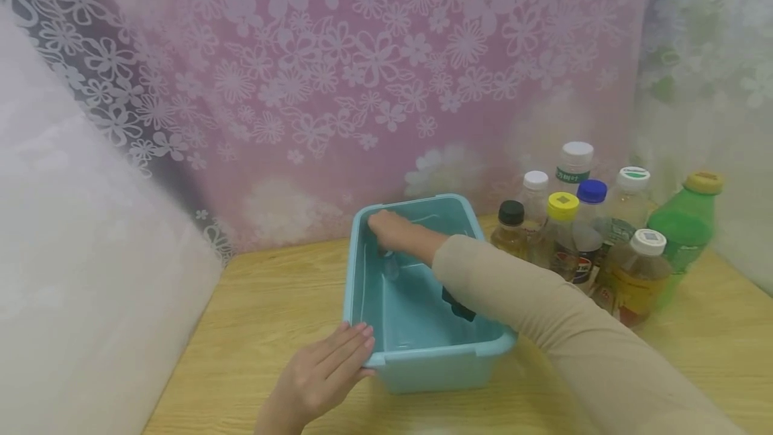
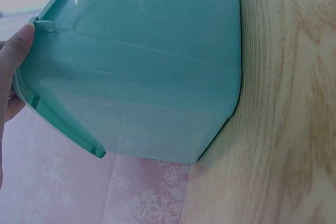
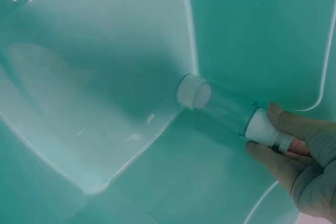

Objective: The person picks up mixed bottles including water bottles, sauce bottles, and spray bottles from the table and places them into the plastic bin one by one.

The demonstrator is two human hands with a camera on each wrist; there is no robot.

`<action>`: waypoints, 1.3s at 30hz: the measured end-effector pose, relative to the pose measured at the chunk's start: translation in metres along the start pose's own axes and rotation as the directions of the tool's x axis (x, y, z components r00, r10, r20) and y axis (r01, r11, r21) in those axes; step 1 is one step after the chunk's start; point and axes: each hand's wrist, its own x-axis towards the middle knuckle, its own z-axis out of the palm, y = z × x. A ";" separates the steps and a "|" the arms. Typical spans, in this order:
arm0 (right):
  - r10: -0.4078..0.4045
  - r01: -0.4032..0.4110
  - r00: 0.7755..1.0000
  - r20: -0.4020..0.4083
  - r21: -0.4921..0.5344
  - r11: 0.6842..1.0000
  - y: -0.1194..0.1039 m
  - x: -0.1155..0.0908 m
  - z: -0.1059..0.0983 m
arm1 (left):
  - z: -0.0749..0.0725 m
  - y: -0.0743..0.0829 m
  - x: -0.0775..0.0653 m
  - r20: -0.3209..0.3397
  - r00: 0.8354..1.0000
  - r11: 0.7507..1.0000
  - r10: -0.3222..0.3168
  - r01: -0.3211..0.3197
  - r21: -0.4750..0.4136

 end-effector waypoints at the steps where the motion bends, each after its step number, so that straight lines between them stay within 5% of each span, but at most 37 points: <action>1: -0.008 0.008 1.000 -0.001 -0.001 1.000 0.000 0.000 0.000 | 0.000 0.000 0.000 0.001 1.000 1.000 -0.001 0.001 -0.001; 15: -0.003 0.003 1.000 0.005 -0.020 1.000 -0.002 -0.001 -0.006 | -0.001 0.002 -0.001 0.000 1.000 1.000 0.019 -0.019 0.013; 22: 0.061 -0.060 0.998 0.025 -0.056 0.997 0.001 -0.006 -0.026 | 0.000 0.002 0.000 -0.005 0.999 0.999 0.034 -0.034 0.027; 39: 0.021 -0.021 1.000 -0.010 -0.014 1.000 0.001 -0.028 -0.071 | 0.002 0.002 0.000 -0.002 1.000 0.999 0.016 -0.016 0.035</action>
